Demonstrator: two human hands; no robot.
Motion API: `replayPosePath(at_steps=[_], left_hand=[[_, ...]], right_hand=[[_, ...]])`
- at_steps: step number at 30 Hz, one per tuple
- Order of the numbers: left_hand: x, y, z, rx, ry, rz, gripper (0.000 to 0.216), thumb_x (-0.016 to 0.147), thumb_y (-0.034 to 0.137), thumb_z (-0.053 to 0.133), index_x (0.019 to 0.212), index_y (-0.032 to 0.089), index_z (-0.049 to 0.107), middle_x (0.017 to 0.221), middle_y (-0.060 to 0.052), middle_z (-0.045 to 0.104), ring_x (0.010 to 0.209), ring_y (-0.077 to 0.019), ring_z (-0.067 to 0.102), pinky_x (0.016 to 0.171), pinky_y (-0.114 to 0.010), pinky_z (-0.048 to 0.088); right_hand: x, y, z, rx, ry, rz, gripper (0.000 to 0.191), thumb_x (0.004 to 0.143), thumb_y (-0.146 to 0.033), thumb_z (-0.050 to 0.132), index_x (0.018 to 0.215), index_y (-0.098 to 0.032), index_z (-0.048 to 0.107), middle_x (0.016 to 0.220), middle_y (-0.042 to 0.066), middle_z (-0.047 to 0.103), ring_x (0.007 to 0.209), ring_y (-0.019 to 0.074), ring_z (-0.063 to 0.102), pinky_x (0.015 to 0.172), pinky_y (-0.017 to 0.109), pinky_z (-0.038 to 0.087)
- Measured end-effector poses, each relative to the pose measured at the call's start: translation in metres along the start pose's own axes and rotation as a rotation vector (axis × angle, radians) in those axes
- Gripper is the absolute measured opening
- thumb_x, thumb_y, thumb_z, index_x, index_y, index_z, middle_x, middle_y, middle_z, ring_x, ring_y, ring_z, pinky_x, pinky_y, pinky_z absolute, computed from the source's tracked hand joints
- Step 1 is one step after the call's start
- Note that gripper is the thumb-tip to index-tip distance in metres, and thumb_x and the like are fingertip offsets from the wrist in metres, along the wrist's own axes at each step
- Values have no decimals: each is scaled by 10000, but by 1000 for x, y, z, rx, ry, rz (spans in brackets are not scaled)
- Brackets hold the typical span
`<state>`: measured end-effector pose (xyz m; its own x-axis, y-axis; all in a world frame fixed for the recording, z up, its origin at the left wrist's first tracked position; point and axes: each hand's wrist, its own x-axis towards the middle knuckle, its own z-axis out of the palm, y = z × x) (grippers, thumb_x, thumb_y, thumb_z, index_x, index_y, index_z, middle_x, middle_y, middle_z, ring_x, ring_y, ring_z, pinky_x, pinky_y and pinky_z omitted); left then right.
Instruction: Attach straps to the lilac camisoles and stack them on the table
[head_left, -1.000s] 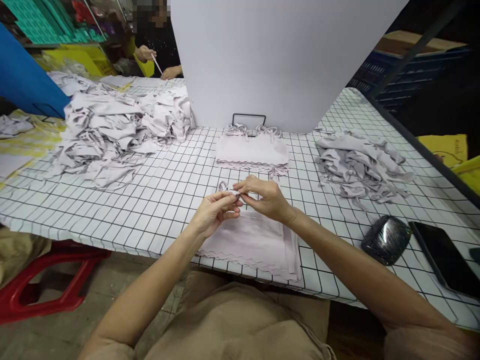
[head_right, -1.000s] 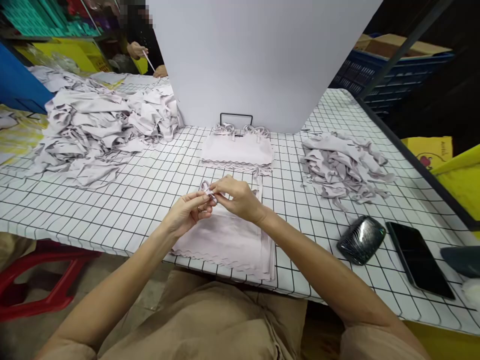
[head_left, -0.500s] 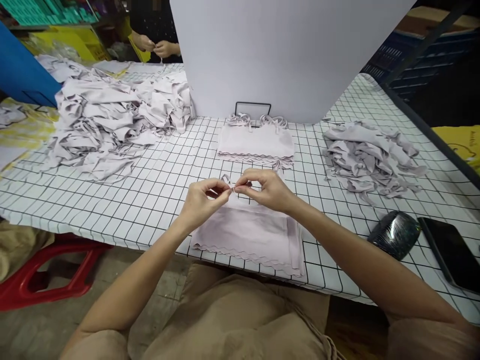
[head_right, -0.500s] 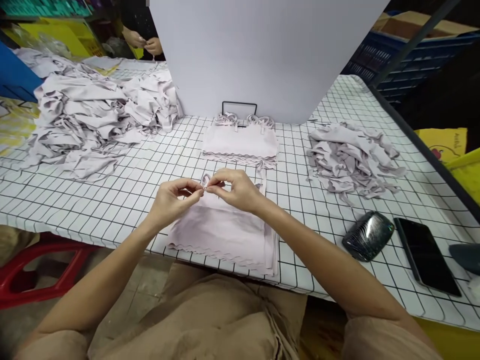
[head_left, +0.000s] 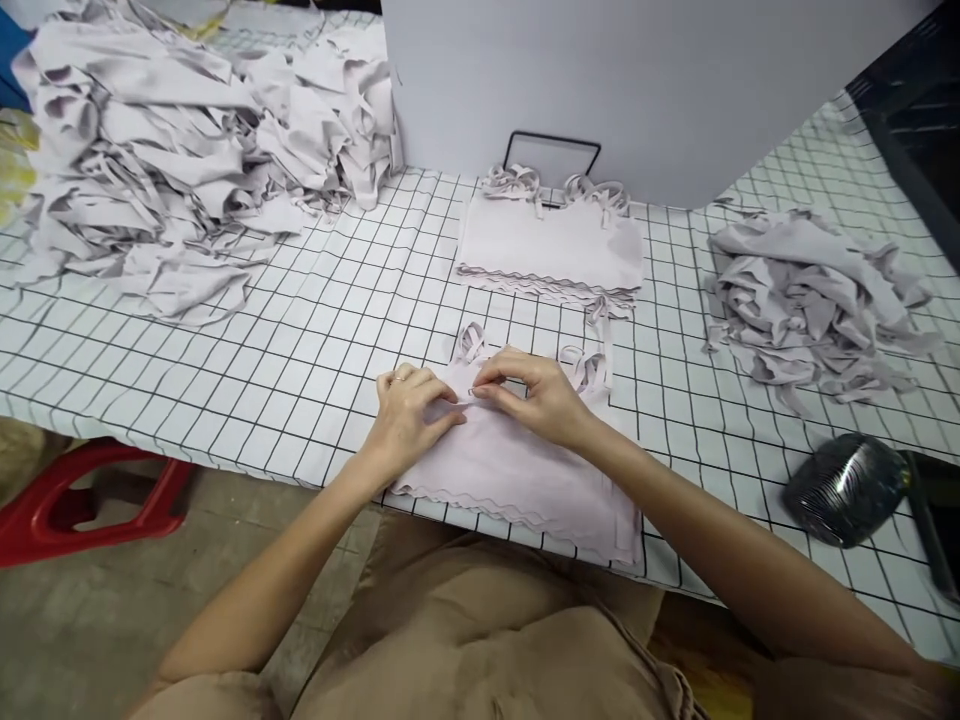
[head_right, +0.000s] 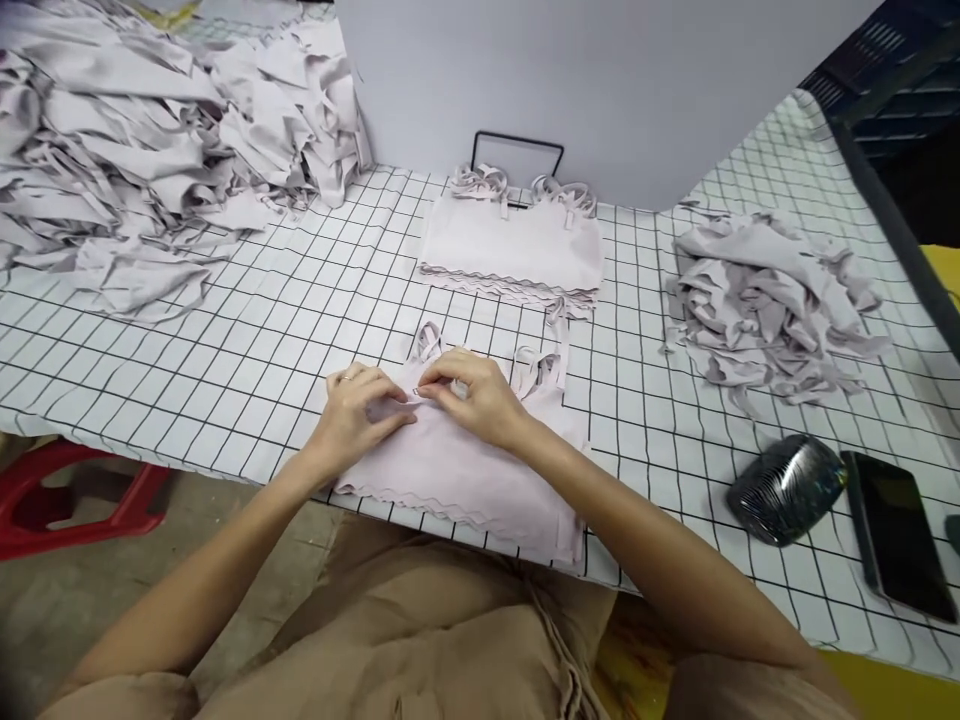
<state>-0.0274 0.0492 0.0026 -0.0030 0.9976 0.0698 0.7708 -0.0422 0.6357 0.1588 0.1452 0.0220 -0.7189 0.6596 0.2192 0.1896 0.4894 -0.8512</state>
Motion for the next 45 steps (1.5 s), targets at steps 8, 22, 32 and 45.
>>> replayPosePath(at_steps=[8, 22, 32, 45], left_hand=[[-3, -4, 8, -56, 62, 52, 81, 848, 286, 754, 804, 228, 719, 788, -4, 666, 878, -215, 538, 912, -421, 290], [-3, -4, 9, -91, 82, 64, 72, 848, 249, 739, 784, 225, 717, 779, 1, 682, 877, -209, 544, 917, -413, 286], [-3, -3, 7, -83, 76, 83, 72, 861, 231, 726, 792, 214, 715, 777, 1, 682, 884, -203, 543, 924, -414, 287], [-4, -7, 8, -87, 103, 137, 153, 876, 265, 738, 740, 207, 695, 745, 10, 677, 871, -199, 560, 939, -421, 284]], right_hand=[[2, 4, 14, -73, -61, -82, 124, 935, -225, 627, 822, -224, 676, 792, 44, 639, 894, 217, 513, 821, 400, 481], [-2, 6, 16, -58, -76, -82, 168, 955, -310, 616, 833, -220, 688, 777, 53, 629, 893, 224, 503, 840, 421, 474], [-3, 9, 17, -31, -49, -96, 151, 948, -304, 641, 824, -225, 679, 754, 45, 620, 890, 225, 503, 823, 419, 472], [2, 8, 8, -200, -171, -234, 145, 960, -152, 546, 852, -205, 629, 787, 50, 597, 930, 231, 472, 875, 431, 417]])
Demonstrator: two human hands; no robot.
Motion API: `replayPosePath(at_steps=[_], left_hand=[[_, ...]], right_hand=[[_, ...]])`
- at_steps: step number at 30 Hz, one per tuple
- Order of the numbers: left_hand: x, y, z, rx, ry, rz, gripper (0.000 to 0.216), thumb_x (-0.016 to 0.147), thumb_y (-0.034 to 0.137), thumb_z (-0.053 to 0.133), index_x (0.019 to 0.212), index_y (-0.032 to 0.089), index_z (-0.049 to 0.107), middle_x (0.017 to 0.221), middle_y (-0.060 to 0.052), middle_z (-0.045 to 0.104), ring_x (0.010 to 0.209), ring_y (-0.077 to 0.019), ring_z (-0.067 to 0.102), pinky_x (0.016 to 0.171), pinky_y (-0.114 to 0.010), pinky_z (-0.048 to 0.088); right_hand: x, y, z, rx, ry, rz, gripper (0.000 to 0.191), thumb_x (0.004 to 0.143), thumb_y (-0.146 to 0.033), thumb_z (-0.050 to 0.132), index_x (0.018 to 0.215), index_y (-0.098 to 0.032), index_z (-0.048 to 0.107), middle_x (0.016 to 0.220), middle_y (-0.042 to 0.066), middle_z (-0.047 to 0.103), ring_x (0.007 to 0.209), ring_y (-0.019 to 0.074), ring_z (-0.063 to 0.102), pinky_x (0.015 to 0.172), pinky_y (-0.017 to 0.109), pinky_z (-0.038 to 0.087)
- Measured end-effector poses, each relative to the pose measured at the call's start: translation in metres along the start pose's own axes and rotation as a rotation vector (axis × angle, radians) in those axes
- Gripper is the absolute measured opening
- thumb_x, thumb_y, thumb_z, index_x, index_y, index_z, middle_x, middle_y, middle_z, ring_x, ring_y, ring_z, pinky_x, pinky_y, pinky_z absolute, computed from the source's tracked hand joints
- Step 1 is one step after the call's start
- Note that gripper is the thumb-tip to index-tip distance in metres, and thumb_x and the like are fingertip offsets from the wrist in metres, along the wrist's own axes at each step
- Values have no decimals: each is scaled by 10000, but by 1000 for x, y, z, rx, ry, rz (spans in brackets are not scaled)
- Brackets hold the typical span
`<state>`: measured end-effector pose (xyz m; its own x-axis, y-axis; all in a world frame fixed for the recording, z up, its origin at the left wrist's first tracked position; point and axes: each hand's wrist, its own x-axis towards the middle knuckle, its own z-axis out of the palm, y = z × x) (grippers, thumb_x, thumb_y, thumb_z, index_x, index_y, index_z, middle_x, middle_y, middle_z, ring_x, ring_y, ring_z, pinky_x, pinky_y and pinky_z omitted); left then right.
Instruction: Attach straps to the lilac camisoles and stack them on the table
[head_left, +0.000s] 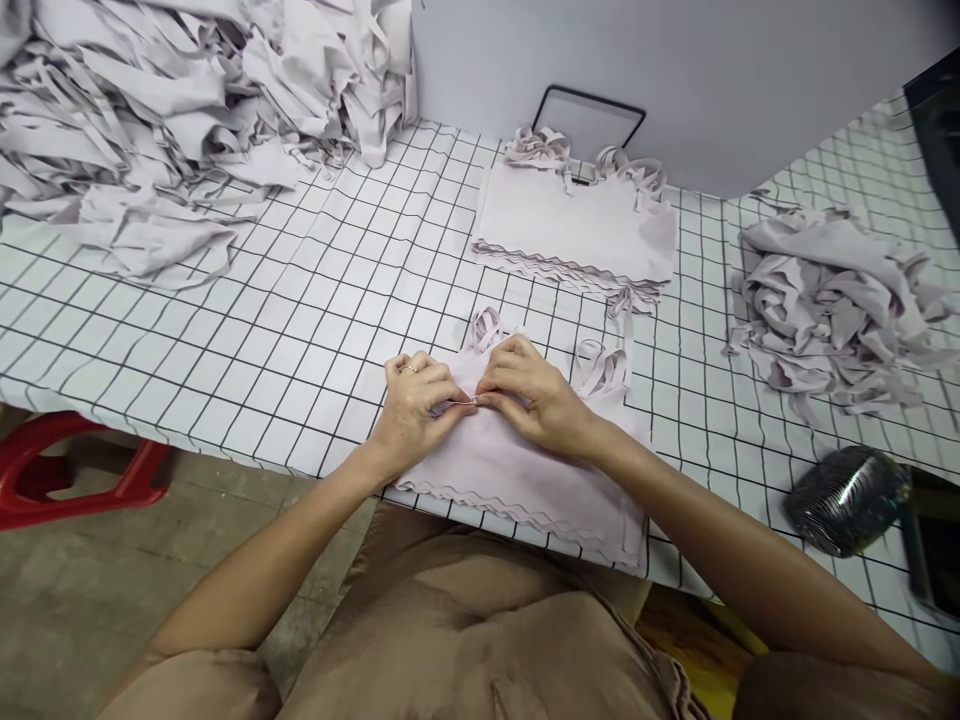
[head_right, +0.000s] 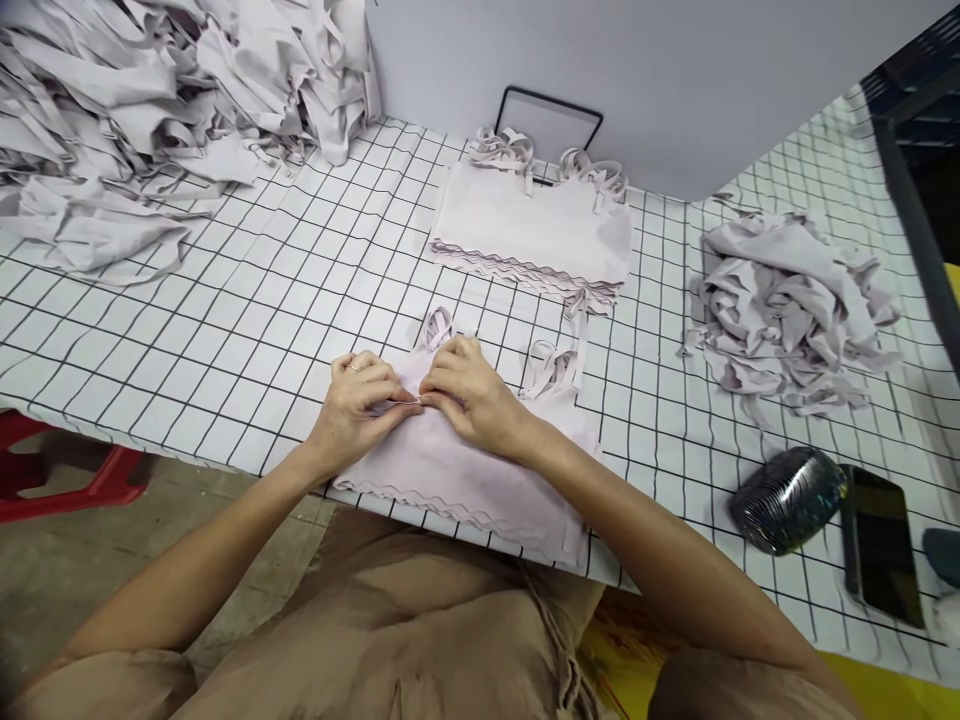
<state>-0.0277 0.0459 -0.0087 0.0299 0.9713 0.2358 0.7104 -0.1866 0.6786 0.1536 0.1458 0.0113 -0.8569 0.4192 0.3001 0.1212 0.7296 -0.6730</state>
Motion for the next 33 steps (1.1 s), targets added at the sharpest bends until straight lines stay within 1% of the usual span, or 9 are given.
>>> replayPosePath(at_steps=[8, 11, 13, 18, 24, 26, 28, 31, 33], left_hand=[[0, -1, -1, -8, 12, 10, 217, 922, 280, 673, 719, 208, 695, 720, 6, 667, 872, -201, 554, 947, -432, 272], [0, -1, -2, -29, -21, -28, 146, 891, 291, 721, 766, 216, 709, 766, 5, 676, 899, -207, 561, 944, -426, 278], [-1, -1, -2, -16, -25, -63, 104, 855, 303, 764, 813, 222, 715, 815, 3, 685, 925, -213, 562, 944, -421, 281], [-1, -1, -2, 31, 31, -87, 199, 784, 323, 836, 895, 225, 703, 869, 6, 694, 953, -225, 564, 950, -428, 271], [1, -1, 1, 47, 21, -128, 220, 776, 339, 842, 879, 232, 679, 863, 14, 717, 949, -230, 571, 973, -455, 264], [1, -3, 0, 45, 5, -140, 237, 772, 352, 845, 886, 230, 676, 887, 7, 717, 959, -233, 577, 993, -470, 273], [-1, -5, -4, 30, 15, -137, 265, 781, 370, 834, 953, 235, 685, 939, -13, 693, 968, -239, 581, 995, -479, 312], [-3, -3, -21, -26, 113, -102, 337, 830, 378, 779, 1125, 250, 677, 1059, -54, 626, 1039, -259, 575, 964, -461, 406], [-1, 2, -36, -60, 183, -86, 334, 868, 367, 733, 1179, 269, 664, 1129, -66, 598, 1105, -261, 566, 959, -436, 448]], right_hand=[[9, -7, -13, -204, -292, -21, 302, 1013, -170, 412, 806, -164, 632, 778, 66, 588, 898, 224, 449, 942, 520, 346], [26, 1, -33, -210, -398, 36, 299, 1001, -307, 510, 784, -163, 657, 730, 42, 570, 866, 213, 468, 1002, 587, 280], [42, 11, -49, -188, -406, 133, 361, 984, -418, 537, 764, -169, 677, 701, 25, 537, 840, 205, 473, 1026, 592, 257], [82, 33, -74, -174, -305, 284, 489, 1016, -461, 407, 742, -175, 695, 706, 25, 519, 858, 209, 489, 1029, 536, 279], [101, 50, -58, -188, -267, 320, 450, 1008, -376, 443, 653, -173, 629, 631, 23, 545, 895, 221, 530, 1028, 508, 303], [98, 54, -54, -147, -248, 313, 414, 981, -354, 486, 629, -177, 613, 616, 22, 550, 862, 212, 536, 972, 461, 367], [88, 58, -59, -31, -150, 265, 305, 933, -358, 558, 713, -178, 668, 736, 38, 634, 880, 202, 562, 912, 404, 419], [57, 64, -88, 104, 118, 288, 235, 873, -387, 633, 959, -193, 733, 1046, 74, 710, 955, 199, 615, 853, 361, 463], [27, 67, -115, 14, 255, 396, 229, 851, -373, 643, 946, -190, 744, 1027, 81, 730, 923, 205, 631, 827, 368, 471]])
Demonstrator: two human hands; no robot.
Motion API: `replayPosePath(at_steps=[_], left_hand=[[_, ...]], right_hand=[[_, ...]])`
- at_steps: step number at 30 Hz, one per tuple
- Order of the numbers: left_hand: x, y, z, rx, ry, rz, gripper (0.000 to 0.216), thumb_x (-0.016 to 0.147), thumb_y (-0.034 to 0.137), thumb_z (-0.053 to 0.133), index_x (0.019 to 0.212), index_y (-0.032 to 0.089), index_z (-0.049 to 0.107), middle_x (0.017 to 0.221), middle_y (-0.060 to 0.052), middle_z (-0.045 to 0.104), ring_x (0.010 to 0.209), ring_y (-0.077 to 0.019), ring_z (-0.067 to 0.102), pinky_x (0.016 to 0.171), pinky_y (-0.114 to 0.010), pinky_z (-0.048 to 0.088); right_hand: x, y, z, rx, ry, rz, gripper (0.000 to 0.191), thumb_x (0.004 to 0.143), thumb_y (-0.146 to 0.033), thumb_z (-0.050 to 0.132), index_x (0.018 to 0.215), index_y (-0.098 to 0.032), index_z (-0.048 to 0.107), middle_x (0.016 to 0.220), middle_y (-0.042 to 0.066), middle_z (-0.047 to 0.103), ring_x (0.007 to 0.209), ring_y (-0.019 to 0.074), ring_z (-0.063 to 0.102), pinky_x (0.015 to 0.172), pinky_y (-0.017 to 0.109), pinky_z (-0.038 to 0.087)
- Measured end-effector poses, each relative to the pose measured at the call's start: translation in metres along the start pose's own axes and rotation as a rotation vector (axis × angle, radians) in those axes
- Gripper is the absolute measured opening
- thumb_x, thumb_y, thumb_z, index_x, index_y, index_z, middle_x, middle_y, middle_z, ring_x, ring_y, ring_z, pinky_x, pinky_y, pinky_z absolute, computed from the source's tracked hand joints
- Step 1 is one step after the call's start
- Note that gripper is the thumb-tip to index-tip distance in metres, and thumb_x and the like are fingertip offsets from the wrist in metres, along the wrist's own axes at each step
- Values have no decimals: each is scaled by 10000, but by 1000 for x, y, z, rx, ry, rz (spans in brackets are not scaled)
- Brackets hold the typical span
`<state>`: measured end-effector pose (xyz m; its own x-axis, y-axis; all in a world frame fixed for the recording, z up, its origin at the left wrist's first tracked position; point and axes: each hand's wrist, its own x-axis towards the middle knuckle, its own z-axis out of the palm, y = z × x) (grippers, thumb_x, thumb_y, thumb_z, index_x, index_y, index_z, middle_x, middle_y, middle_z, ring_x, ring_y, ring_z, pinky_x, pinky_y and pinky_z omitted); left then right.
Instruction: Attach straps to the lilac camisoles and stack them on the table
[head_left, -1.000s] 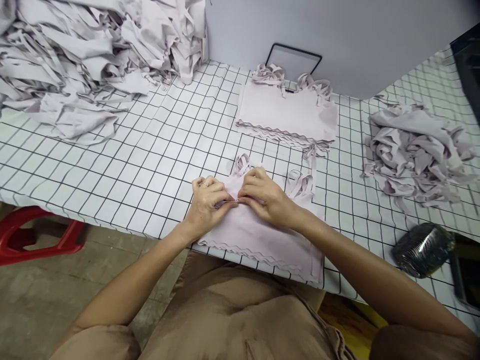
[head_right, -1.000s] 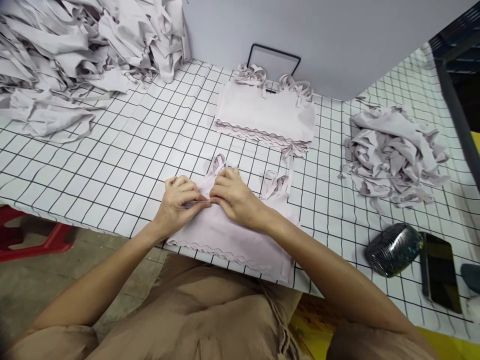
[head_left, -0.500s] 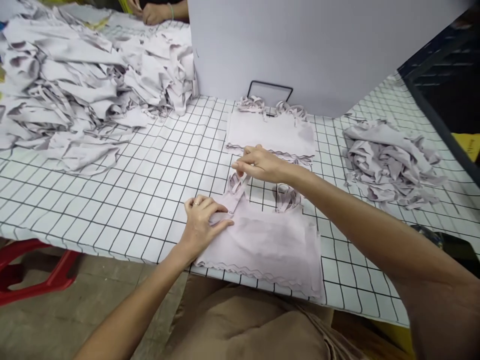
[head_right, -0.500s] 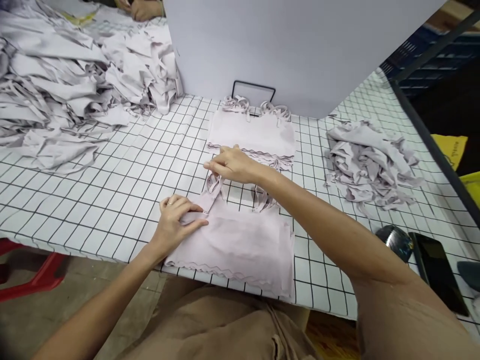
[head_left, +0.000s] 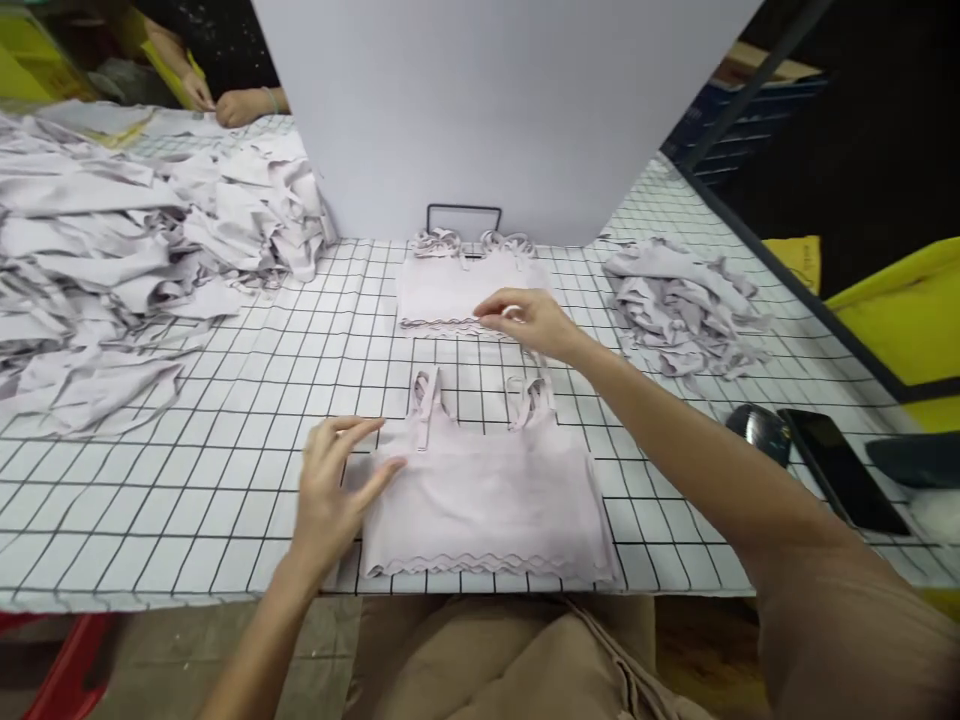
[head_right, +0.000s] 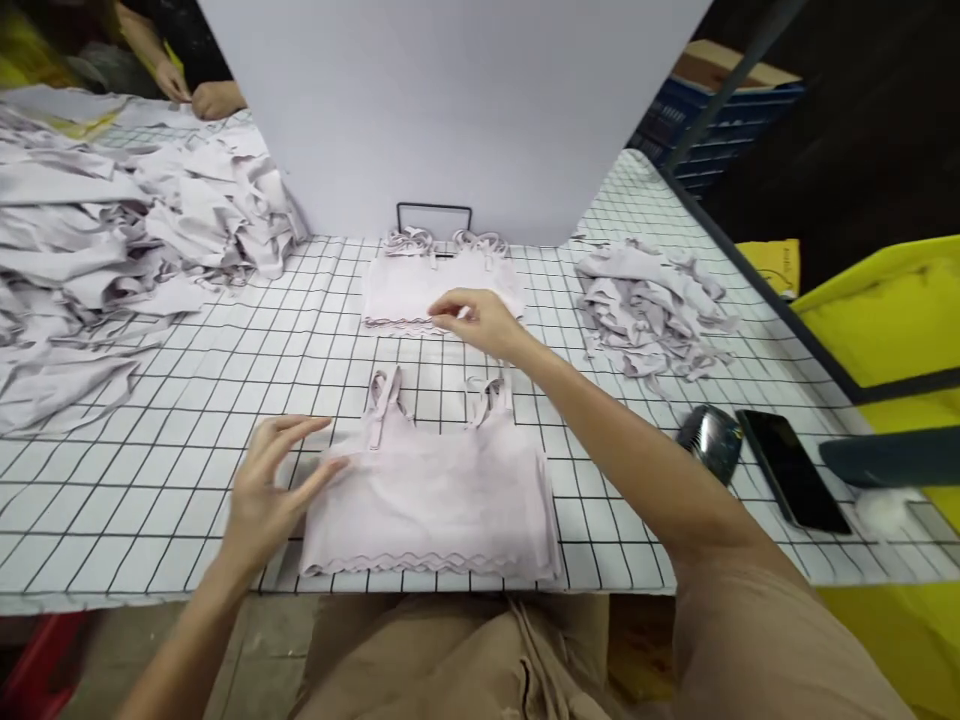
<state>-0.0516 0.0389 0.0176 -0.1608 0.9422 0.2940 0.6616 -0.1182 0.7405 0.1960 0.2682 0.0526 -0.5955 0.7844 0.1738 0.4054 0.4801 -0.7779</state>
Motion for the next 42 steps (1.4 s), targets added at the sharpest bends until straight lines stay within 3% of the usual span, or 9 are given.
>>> replayPosePath(at_steps=[5, 7, 14, 20, 25, 28, 33, 38, 42], left_hand=[[26, 33, -12, -100, -95, 61, 205, 903, 355, 686, 1089, 268, 700, 1056, -48, 653, 1034, -226, 623, 917, -383, 500], [40, 48, -2, -154, -204, 92, 182, 904, 353, 680, 1050, 251, 714, 1020, -50, 674, 1006, -221, 636, 909, -382, 511], [81, 85, 47, -226, -413, 72, 176, 873, 348, 685, 978, 216, 738, 1006, -65, 708, 957, -204, 644, 870, -380, 517], [91, 90, 73, -382, -481, -132, 281, 821, 407, 717, 978, 176, 753, 1024, -101, 742, 932, -221, 678, 847, -380, 542], [104, 102, 92, -564, -274, -57, 437, 862, 397, 692, 1268, 241, 661, 1430, -101, 587, 1278, -240, 557, 1035, -390, 464], [119, 108, 101, -696, -485, -113, 431, 916, 515, 611, 1214, 218, 702, 1349, -104, 654, 1297, -252, 561, 1126, -425, 386], [123, 103, 107, -858, -866, -348, 518, 861, 636, 624, 898, 138, 762, 822, -117, 757, 919, -259, 711, 1016, -446, 472], [102, 97, 97, -991, -871, -555, 326, 847, 449, 723, 908, 132, 764, 776, -105, 735, 749, -194, 690, 787, -342, 557], [84, 97, 92, -1052, -804, -600, 314, 819, 363, 786, 1046, 147, 767, 993, -125, 760, 780, -162, 696, 833, -330, 574]], right_hand=[[-52, 23, -52, -245, -62, 95, 159, 797, -335, 663, 785, -200, 748, 826, 57, 732, 866, 217, 614, 834, 397, 474], [-61, 28, -51, -247, -111, 93, 161, 798, -337, 659, 811, -202, 746, 868, 61, 732, 899, 222, 609, 859, 404, 474], [-44, 47, -24, -418, 161, 453, 363, 722, -306, 750, 512, -182, 482, 695, 82, 628, 1064, 339, 512, 998, 644, 337], [-60, 33, -35, -170, 189, 303, 115, 832, -263, 652, 766, -170, 658, 751, 37, 704, 830, 192, 638, 850, 351, 502], [-90, 8, -44, 82, 173, -3, 200, 868, -373, 668, 841, -195, 756, 699, 29, 696, 838, 197, 623, 832, 353, 495], [-100, 0, -43, 41, 119, -180, 139, 886, -328, 681, 901, -239, 785, 752, 31, 692, 867, 198, 560, 865, 399, 469], [-112, -1, -43, 121, 61, -268, 152, 905, -258, 674, 996, -277, 794, 788, 19, 640, 827, 167, 540, 847, 383, 466], [-124, 1, -42, 203, 53, -233, 180, 904, -239, 677, 1018, -308, 797, 846, 26, 611, 853, 159, 555, 787, 346, 489], [-128, 1, -38, 258, 117, -212, 172, 895, -257, 689, 1014, -315, 799, 860, 28, 610, 856, 159, 574, 767, 344, 514]])
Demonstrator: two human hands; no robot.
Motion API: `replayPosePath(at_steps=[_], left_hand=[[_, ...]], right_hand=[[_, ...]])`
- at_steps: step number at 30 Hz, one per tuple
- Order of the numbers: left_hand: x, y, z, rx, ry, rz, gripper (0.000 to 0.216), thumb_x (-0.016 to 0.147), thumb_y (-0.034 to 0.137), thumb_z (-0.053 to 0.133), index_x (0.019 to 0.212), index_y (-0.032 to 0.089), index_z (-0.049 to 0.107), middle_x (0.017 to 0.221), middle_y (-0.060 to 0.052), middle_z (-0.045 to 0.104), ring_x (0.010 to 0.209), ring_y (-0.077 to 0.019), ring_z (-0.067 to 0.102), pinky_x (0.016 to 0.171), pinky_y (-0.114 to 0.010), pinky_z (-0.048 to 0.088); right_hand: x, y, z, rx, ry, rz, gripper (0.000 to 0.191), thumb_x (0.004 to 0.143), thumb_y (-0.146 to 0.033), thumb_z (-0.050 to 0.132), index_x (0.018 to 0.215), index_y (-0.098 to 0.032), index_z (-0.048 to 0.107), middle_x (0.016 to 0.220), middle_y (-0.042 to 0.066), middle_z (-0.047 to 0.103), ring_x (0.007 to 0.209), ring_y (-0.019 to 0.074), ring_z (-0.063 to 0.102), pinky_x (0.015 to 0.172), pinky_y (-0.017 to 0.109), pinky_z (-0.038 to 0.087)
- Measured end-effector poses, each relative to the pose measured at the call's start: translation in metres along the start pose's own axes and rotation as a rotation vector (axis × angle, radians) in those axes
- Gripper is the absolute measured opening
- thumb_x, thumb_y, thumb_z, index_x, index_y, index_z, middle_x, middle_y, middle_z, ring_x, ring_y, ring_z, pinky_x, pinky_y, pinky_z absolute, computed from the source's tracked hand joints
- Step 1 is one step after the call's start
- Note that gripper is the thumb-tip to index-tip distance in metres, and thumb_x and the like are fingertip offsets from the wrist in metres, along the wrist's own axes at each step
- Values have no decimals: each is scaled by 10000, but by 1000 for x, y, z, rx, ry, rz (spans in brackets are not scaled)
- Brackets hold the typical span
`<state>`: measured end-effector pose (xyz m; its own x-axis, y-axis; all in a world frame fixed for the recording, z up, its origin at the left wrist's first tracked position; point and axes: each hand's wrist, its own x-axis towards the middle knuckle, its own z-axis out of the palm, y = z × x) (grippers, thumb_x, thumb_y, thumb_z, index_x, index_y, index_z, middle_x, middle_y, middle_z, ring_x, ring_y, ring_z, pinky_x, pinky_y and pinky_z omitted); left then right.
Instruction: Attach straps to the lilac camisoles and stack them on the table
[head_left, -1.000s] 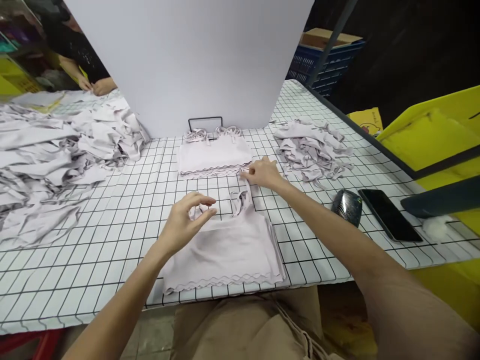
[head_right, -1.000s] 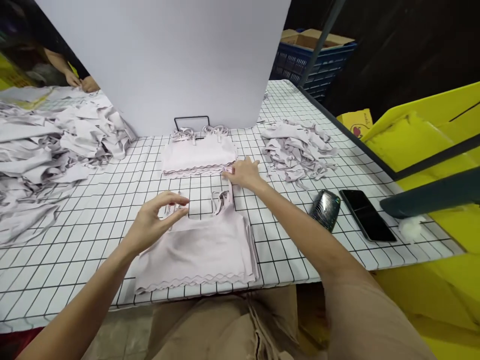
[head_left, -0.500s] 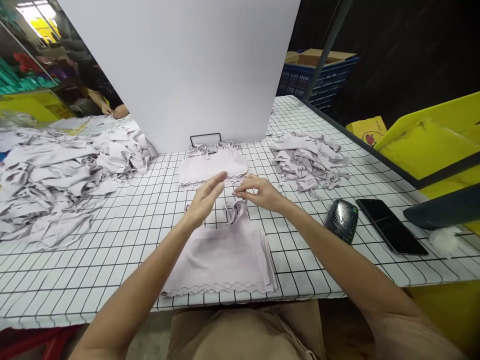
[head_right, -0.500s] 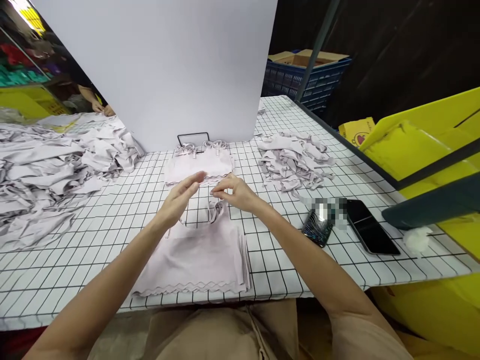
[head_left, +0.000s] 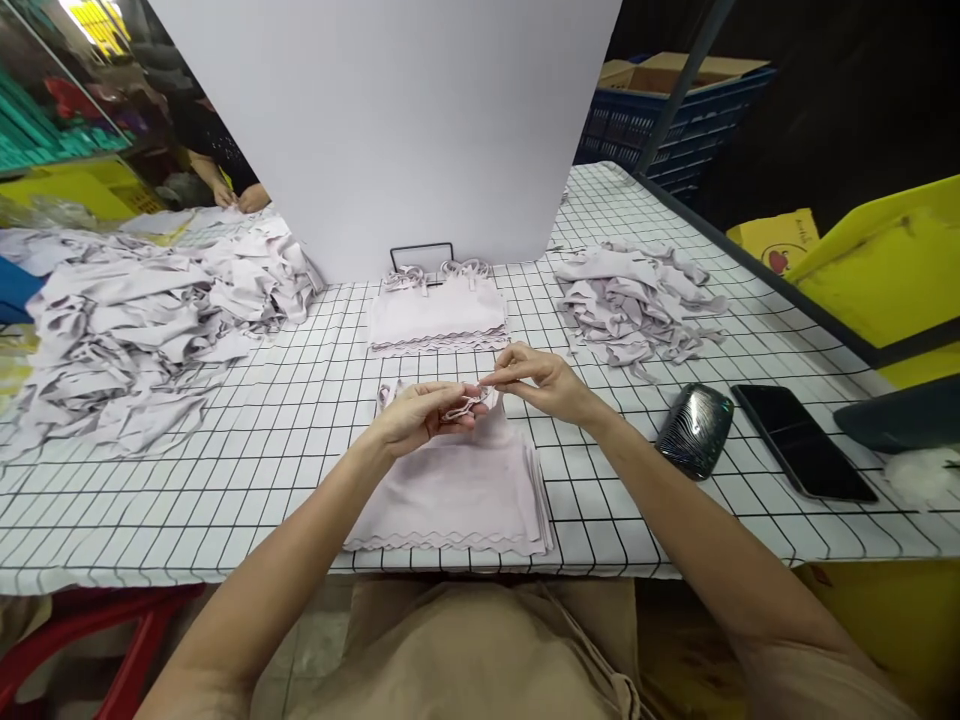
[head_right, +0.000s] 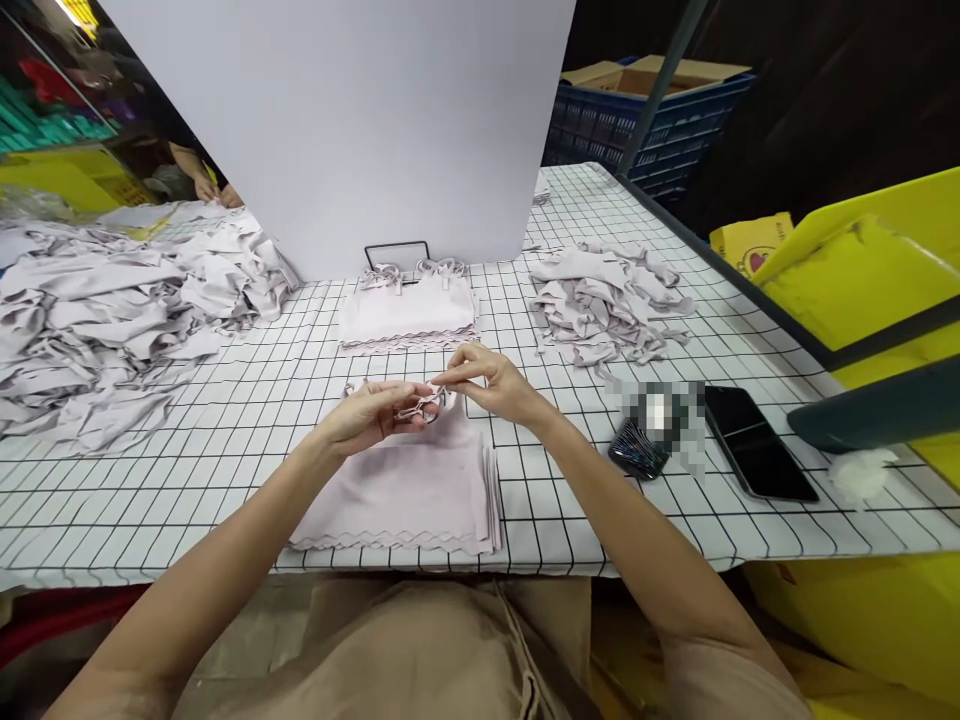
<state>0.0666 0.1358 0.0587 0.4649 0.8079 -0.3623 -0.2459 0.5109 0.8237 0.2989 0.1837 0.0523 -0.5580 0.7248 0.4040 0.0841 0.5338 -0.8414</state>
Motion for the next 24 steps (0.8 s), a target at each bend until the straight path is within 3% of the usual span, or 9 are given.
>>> replayPosePath(at_steps=[3, 7, 11, 14, 18, 21, 24], left_hand=[[-4, -9, 5, -67, 27, -46, 320, 800, 352, 814, 1047, 152, 773, 1004, -121, 759, 767, -149, 687, 801, -315, 589], [-11, -20, 7, -95, 104, -77, 248, 738, 308, 865, 894, 130, 790, 829, -75, 738, 655, -109, 638, 712, -269, 591], [-23, -23, 6, -97, 214, -13, 252, 690, 253, 887, 887, 126, 794, 847, -71, 755, 723, -120, 680, 811, -294, 602], [-31, -21, 10, -41, 312, 100, 336, 644, 265, 915, 925, 128, 791, 830, -75, 772, 747, -157, 719, 838, -341, 610], [-35, -16, 23, 90, 357, 261, 297, 631, 306, 923, 809, 128, 765, 724, -57, 755, 695, -186, 722, 785, -382, 619], [-36, -13, 30, 158, 351, 338, 284, 681, 338, 889, 827, 127, 766, 753, -56, 756, 725, -185, 719, 813, -388, 609], [-37, -17, 29, 235, 380, 368, 257, 740, 352, 841, 835, 134, 743, 778, -54, 746, 735, -191, 712, 800, -389, 594]], right_hand=[[0, 1, 5, 71, 38, 7, 158, 883, -294, 705, 1008, -319, 800, 885, 33, 618, 867, 162, 591, 763, 351, 537], [-2, 3, 7, 121, 96, 20, 154, 880, -311, 709, 1002, -330, 802, 900, 35, 618, 879, 164, 598, 769, 356, 553], [-8, 4, 3, 103, 127, 40, 156, 893, -306, 693, 1002, -326, 802, 892, 36, 605, 858, 160, 597, 747, 348, 559], [-11, -4, 5, 30, 67, 54, 184, 912, -314, 669, 1052, -327, 787, 988, 51, 650, 947, 178, 630, 856, 397, 563], [-9, -24, 22, 21, -88, 77, 308, 893, -348, 706, 1196, -298, 728, 1261, 73, 682, 1214, 234, 601, 1037, 464, 501], [-6, -35, 38, 7, -80, 83, 185, 896, -335, 703, 1032, -232, 774, 977, 69, 750, 974, 210, 678, 875, 396, 562], [-7, -36, 44, -79, 2, 68, 110, 893, -281, 695, 866, -208, 772, 798, 45, 708, 780, 171, 642, 700, 328, 532]])
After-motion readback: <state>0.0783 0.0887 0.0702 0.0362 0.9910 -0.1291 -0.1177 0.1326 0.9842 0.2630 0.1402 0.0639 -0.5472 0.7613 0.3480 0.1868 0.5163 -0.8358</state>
